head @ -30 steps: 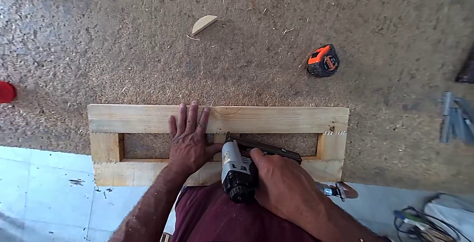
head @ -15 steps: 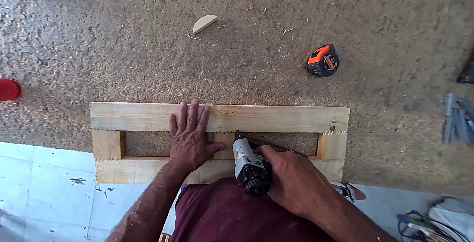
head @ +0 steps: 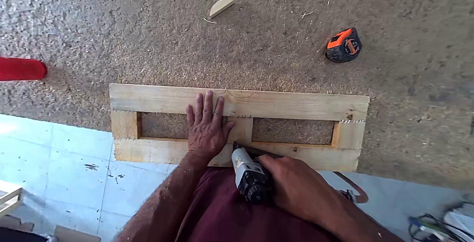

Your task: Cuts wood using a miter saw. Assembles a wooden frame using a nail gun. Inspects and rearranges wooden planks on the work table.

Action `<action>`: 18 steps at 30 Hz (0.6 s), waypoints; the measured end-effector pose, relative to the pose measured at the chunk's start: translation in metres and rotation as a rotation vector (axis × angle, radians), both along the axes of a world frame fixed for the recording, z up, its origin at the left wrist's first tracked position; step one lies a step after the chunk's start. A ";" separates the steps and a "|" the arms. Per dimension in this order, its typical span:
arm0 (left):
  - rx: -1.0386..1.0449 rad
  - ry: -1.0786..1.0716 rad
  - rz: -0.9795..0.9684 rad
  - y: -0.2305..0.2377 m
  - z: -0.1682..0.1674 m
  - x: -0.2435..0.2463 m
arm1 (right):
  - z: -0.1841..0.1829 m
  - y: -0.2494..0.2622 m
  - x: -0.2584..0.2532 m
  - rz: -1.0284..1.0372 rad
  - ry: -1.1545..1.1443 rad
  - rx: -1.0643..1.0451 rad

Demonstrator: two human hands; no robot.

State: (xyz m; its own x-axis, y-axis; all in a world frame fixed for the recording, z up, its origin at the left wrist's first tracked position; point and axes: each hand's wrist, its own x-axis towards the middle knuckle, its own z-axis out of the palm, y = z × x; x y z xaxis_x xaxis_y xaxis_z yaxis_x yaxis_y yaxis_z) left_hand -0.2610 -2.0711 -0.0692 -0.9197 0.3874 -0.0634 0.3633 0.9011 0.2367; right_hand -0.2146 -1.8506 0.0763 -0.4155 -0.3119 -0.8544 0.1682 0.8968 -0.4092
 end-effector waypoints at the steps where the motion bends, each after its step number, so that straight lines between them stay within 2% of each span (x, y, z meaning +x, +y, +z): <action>1: 0.006 0.009 0.000 0.000 0.000 0.000 | -0.001 -0.004 -0.001 0.009 -0.015 0.001; 6: 0.030 0.054 0.015 0.002 -0.003 -0.001 | -0.003 -0.018 -0.007 0.031 -0.030 0.023; 11: 0.017 0.058 0.017 0.002 -0.004 -0.001 | 0.009 -0.033 -0.019 0.058 -0.174 0.158; 18: 0.022 0.043 0.020 0.002 -0.003 -0.001 | 0.013 -0.024 -0.012 -0.001 -0.204 0.180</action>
